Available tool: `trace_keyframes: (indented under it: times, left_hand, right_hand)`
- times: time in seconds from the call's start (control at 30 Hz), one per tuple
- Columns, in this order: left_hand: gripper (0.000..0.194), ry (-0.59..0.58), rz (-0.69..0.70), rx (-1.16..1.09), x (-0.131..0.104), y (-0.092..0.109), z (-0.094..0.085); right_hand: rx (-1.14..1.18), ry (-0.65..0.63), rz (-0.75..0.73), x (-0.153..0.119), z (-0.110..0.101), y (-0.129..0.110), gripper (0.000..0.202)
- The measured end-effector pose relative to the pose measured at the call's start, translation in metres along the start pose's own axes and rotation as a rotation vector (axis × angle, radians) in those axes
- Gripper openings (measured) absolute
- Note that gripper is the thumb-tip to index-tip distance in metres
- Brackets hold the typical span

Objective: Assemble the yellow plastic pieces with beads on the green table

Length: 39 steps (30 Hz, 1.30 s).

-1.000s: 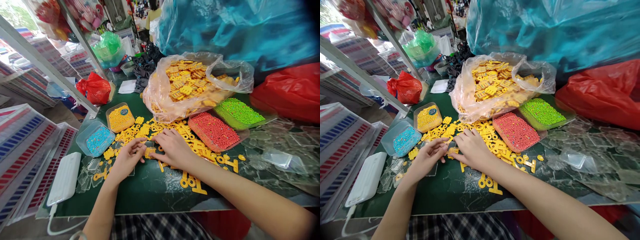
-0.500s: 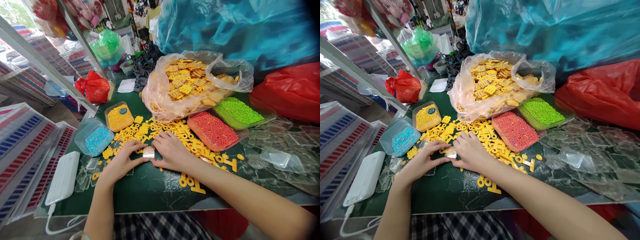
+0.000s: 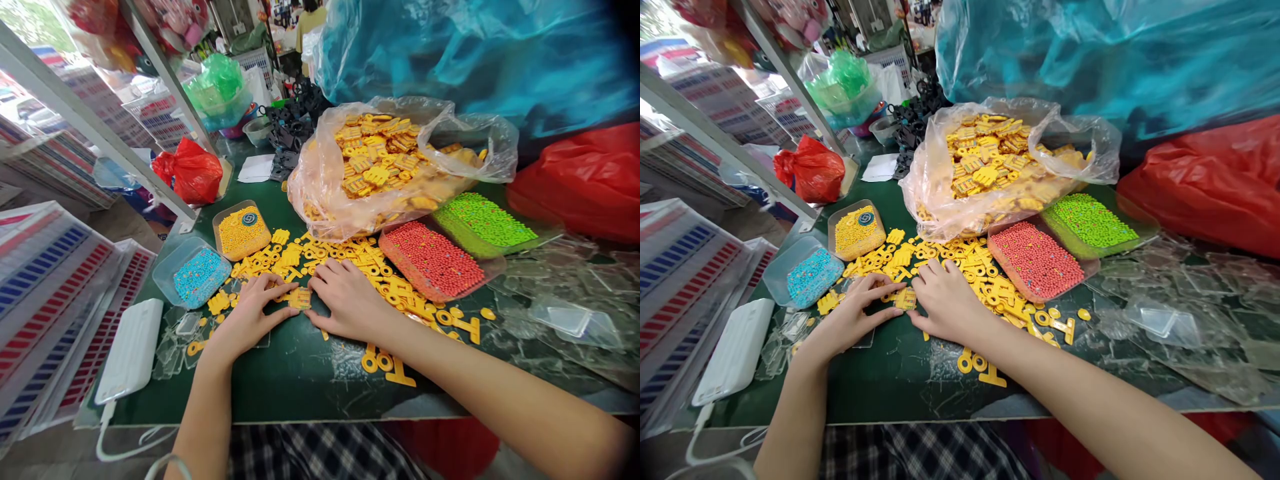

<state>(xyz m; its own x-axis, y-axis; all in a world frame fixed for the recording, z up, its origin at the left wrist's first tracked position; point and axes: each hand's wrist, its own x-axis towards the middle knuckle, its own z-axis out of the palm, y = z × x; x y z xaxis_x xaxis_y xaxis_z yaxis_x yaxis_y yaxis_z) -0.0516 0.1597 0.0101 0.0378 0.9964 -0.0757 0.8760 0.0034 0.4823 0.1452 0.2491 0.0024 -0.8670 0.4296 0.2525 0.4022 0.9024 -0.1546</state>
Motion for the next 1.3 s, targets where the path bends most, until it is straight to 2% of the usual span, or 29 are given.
trace_keyframes:
  times: [0.3, 0.5, 0.63, 0.73, 0.8, 0.97, 1.03, 1.13, 1.17, 1.2, 1.3]
  left_hand:
    - [0.047, -0.022, -0.058, 0.032, -0.001, 0.0, 0.001]
    - [0.036, 0.007, -0.027, 0.099, 0.004, -0.008, 0.003]
    - [0.038, 0.01, 0.009, 0.165, 0.018, -0.016, 0.0]
    - [0.042, -0.011, 0.101, 0.192, 0.025, -0.019, -0.003]
    - [0.04, 0.036, 0.186, 0.184, 0.025, -0.019, -0.003]
    - [0.029, 0.327, 0.333, 0.114, 0.013, -0.011, 0.001]
    - [0.033, 0.384, 0.385, 0.078, 0.007, -0.005, 0.001]
    - [0.057, 0.358, 0.372, 0.027, 0.0, 0.001, -0.005]
    - [0.065, 0.355, 0.342, 0.018, -0.001, 0.001, -0.008]
    - [0.07, 0.363, 0.308, 0.013, -0.001, -0.001, -0.01]
    - [0.057, 0.438, 0.233, 0.018, 0.0, -0.011, -0.015]
  right_hand:
    - [0.038, -0.009, 0.023, 0.001, 0.004, 0.0, 0.026]
    - [0.18, -0.063, 0.112, 0.005, 0.002, 0.004, 0.027]
    - [0.203, -0.134, 0.19, 0.01, -0.003, 0.002, 0.03]
    - [0.194, -0.16, 0.205, 0.014, -0.008, 0.0, 0.029]
    - [0.209, -0.164, 0.205, 0.016, -0.012, -0.001, 0.031]
    - [0.342, -0.097, 0.267, 0.014, -0.028, -0.016, 0.021]
    - [0.435, -0.108, 0.241, 0.006, -0.039, -0.019, 0.025]
    - [0.442, -0.124, 0.186, 0.001, -0.067, 0.001, 0.03]
    - [0.413, -0.1, 0.215, 0.005, -0.079, 0.016, 0.032]
    - [0.359, -0.019, 0.291, 0.012, -0.091, 0.033, 0.039]
    - [0.198, 0.169, 0.472, 0.044, -0.121, 0.084, 0.053]
